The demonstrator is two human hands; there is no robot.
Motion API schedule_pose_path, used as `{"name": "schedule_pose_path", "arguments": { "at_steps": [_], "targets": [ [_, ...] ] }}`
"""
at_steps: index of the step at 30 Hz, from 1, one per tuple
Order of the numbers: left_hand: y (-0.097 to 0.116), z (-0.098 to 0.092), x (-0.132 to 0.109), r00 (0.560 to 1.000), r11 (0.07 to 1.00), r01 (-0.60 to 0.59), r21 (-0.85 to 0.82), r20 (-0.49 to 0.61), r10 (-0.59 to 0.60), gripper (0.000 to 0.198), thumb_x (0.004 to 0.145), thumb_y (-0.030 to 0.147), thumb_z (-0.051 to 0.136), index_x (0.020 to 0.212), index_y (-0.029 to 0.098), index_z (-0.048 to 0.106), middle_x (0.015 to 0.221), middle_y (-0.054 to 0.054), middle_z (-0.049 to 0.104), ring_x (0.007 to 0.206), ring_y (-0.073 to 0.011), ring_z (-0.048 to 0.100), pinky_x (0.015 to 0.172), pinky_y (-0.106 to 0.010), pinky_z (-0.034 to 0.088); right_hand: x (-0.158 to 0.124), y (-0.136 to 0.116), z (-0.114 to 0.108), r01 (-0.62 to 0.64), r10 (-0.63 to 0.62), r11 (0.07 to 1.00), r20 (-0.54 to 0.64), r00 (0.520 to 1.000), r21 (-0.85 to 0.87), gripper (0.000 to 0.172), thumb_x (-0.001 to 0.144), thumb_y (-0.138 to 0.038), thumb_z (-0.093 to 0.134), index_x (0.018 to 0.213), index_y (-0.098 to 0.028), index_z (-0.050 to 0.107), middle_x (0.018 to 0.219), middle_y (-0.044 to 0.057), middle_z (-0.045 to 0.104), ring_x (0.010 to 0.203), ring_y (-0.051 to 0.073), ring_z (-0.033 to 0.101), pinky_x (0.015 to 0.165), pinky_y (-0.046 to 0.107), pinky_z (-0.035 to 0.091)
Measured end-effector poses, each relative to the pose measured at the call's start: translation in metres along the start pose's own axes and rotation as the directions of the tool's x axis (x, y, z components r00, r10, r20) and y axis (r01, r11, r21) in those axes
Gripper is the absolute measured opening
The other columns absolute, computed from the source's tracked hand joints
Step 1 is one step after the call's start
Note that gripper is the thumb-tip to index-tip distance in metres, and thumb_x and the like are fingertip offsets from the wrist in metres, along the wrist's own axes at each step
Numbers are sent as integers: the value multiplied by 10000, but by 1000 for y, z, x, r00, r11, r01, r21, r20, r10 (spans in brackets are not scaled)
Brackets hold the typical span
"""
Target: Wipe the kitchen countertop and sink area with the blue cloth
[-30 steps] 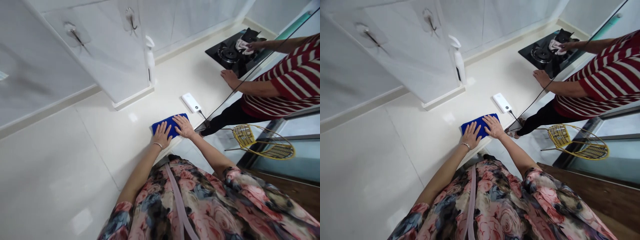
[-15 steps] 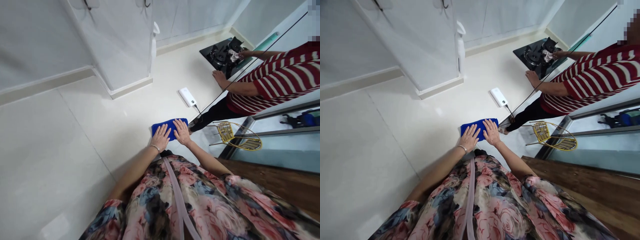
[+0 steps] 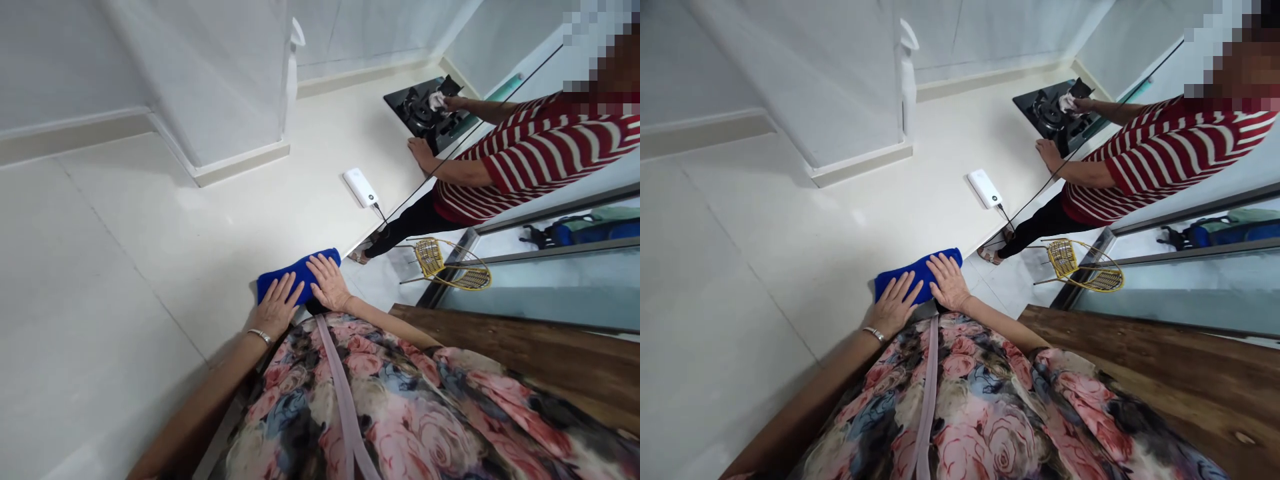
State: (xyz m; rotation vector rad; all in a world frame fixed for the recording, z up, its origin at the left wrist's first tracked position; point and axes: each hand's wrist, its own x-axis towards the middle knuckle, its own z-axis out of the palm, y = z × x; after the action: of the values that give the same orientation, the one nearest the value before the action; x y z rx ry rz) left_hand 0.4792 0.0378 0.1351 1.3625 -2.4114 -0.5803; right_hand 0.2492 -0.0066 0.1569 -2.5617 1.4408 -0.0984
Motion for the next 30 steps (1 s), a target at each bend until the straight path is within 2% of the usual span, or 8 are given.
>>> {"name": "schedule_pose_path", "arguments": {
  "at_steps": [3,6,11,15,18,21,24,30],
  "targets": [
    [-5,-8,-11,999,997,-35,70,3,35,591,1004,251,477,1594,250,442,1703,-105,350,1587,-267,298,1298,-506,268,-1,-4,3,59,-57,997,-35,998,56,651,1053,-399,357,1652,-151,300,1711,109,297,1621,279,122,1313,559,137],
    [-3,-22,-10,997,990,-70,119,31,66,577,998,247,498,1574,243,470,1683,-121,387,1544,-285,381,1257,-508,334,-3,0,6,92,-87,991,-59,994,94,656,1060,-412,372,1656,-151,288,1707,120,303,1619,290,127,1309,570,146],
    [13,-42,9,999,993,36,111,21,-39,529,924,380,645,1436,254,624,1544,-147,548,1392,-340,516,1148,-535,433,-2,10,8,152,-147,984,-55,988,99,646,1067,-423,410,1651,-166,313,1705,111,311,1616,287,146,1313,549,149],
    [16,-41,17,993,983,114,141,-31,-110,469,887,500,694,1295,271,715,1421,-131,628,1272,-343,568,1062,-530,460,-2,18,6,266,-256,960,-108,961,87,620,1064,-425,459,1636,-208,360,1721,107,271,1617,297,144,1302,541,191],
    [10,-32,13,991,977,124,175,-70,-113,504,901,520,683,1352,295,687,1396,-118,645,1268,-326,568,1079,-512,430,1,28,7,357,-346,931,-131,929,77,613,1059,-394,502,1635,-231,368,1722,113,262,1613,309,168,1289,542,236],
    [12,-23,11,988,963,138,233,-95,-118,590,939,527,641,1479,294,593,1433,-132,624,1316,-320,545,1119,-502,388,5,48,11,469,-458,879,-129,880,81,596,1054,-303,514,1631,-256,374,1701,89,325,1598,278,235,1282,510,285],
    [25,-13,25,987,941,152,303,-96,-128,562,970,489,614,1500,306,576,1451,-141,613,1337,-317,536,1126,-498,371,8,78,15,535,-520,841,-153,841,85,598,1036,-187,494,1617,-289,397,1685,47,366,1586,239,277,1281,480,315],
    [59,11,96,986,908,167,383,-61,-155,549,971,439,625,1503,316,575,1450,-156,611,1350,-327,525,1108,-500,379,12,156,12,536,-499,839,-257,827,93,615,1017,-106,467,1603,-288,421,1666,39,399,1575,223,306,1272,469,341]
  ]
}}
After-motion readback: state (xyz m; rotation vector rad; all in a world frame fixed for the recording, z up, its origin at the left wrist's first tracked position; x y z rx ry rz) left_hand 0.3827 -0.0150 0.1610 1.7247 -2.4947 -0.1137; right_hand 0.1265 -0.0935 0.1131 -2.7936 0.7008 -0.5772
